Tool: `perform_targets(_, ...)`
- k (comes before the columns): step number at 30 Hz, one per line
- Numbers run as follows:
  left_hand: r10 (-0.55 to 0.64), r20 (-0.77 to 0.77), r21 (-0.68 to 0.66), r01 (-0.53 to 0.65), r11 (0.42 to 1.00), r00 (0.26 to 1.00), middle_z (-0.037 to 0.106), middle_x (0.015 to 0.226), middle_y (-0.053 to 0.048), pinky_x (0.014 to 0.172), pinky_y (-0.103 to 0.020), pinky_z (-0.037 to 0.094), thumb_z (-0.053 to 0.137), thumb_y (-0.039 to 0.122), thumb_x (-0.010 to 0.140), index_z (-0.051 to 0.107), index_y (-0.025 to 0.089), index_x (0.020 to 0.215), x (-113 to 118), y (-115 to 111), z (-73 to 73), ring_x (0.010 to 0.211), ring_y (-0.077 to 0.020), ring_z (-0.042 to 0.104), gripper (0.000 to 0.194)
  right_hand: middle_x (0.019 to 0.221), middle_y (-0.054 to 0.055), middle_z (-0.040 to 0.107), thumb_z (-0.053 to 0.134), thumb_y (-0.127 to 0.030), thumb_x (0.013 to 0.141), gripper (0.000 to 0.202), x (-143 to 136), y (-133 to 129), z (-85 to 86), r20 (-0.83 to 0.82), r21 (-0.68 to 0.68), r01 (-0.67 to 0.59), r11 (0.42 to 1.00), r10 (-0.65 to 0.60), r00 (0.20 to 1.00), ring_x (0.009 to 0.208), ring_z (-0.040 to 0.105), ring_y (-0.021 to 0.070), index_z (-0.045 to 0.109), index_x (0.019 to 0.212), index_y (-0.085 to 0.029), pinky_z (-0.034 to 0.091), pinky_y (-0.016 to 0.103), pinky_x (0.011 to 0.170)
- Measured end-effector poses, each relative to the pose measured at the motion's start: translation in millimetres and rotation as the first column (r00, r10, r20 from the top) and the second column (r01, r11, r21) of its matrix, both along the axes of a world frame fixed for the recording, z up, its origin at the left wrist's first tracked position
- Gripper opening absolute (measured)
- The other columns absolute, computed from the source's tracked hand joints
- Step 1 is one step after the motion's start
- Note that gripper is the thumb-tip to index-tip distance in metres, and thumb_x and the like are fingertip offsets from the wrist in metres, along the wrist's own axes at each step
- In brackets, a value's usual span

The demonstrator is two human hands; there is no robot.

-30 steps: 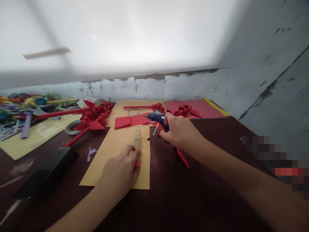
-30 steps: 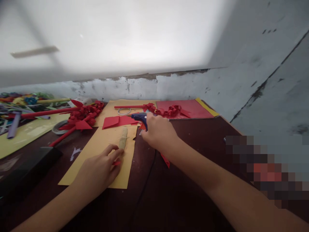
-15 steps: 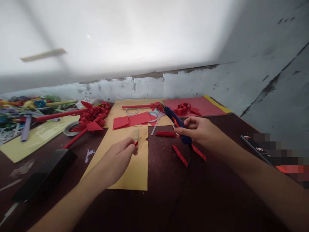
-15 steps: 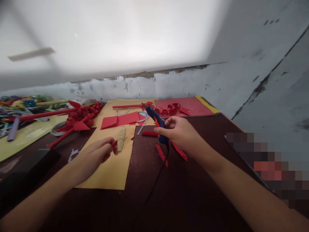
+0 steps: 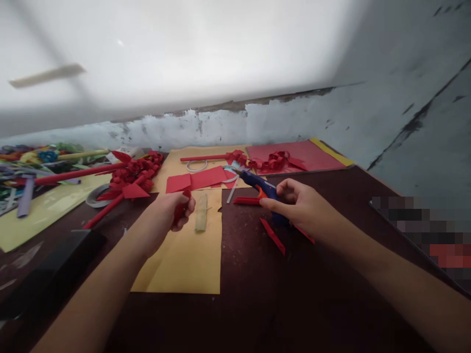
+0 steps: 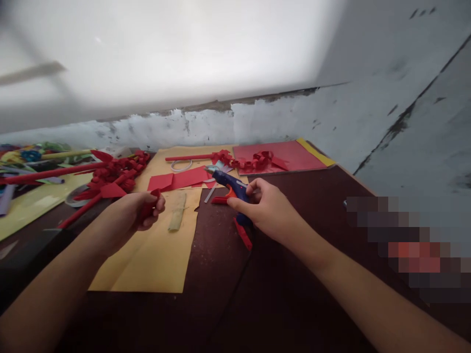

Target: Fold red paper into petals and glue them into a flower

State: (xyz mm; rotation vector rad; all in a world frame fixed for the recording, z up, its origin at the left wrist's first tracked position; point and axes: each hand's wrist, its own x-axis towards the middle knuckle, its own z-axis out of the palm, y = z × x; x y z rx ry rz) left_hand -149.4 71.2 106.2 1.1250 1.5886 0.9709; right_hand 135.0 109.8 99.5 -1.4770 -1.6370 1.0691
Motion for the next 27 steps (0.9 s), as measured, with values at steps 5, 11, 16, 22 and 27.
perform_targets(5,0.085,0.161,0.006,-0.087,0.996,0.983,0.042,0.058,0.003,0.041,-0.02,0.024,0.056,0.032,0.074,0.056,0.018,0.071,-18.8,8.0,4.9,0.044,-0.0087,0.033,0.014,0.076,0.001,0.073,0.08,-0.055,0.08,0.042,-20.8,-2.0,4.8,0.103,0.044,-0.027,0.999,0.022,0.994,0.059,0.064,0.0163,0.052,0.086,-0.024,0.043,0.027,0.054)
perform_targets(11,0.11,0.264,0.04,-0.125,0.991,0.958,0.038,0.054,0.005,0.039,-0.018,0.017,0.052,0.024,0.072,0.056,0.018,0.075,-35.9,10.9,7.0,0.041,-0.0071,0.025,0.009,0.078,0.003,0.074,0.082,-0.041,0.078,0.031,-63.4,1.0,15.9,0.3,0.165,-0.121,0.979,0.067,0.952,0.066,0.068,0.0199,0.057,0.083,-0.023,0.045,0.029,0.057)
perform_targets(16,0.087,0.22,0.004,-0.09,0.996,0.972,0.045,0.055,0.004,0.04,-0.018,0.016,0.052,0.017,0.082,0.049,0.019,0.071,-31.7,7.5,5.5,0.041,-0.0059,0.025,0.012,0.075,0.006,0.073,0.081,-0.03,0.076,0.021,-90.1,16.3,18.0,0.462,0.3,-0.204,0.932,0.045,0.886,0.069,0.067,0.0233,0.061,0.076,-0.022,0.041,0.032,0.06)
perform_targets(22,0.057,0.06,-0.007,-0.056,0.998,0.997,0.048,0.063,0.007,0.042,-0.021,0.021,0.056,0.032,0.102,0.045,0.021,0.075,-32.3,9.1,0.0,0.044,-0.0066,0.028,0.031,0.096,0.016,0.077,0.076,-0.032,0.085,0.029,-88.9,21.3,33.7,0.451,0.502,-0.094,0.86,-0.168,0.877,0.091,0.071,0.0353,0.071,0.109,-0.017,0.044,0.04,0.074)
perform_targets(27,0.028,-0.242,0.045,-0.018,0.999,0.97,0.055,0.059,0.003,0.05,-0.026,0.026,0.06,0.026,0.082,0.051,0.022,0.075,-31.2,6.3,-1.9,0.048,-0.0123,0.04,0.012,0.089,0.011,0.076,0.077,-0.04,0.083,0.026,-71.1,15.3,50.4,0.317,0.493,0.0,0.87,-0.18,0.931,0.083,0.067,0.0325,0.076,0.099,-0.02,0.042,0.041,0.073)
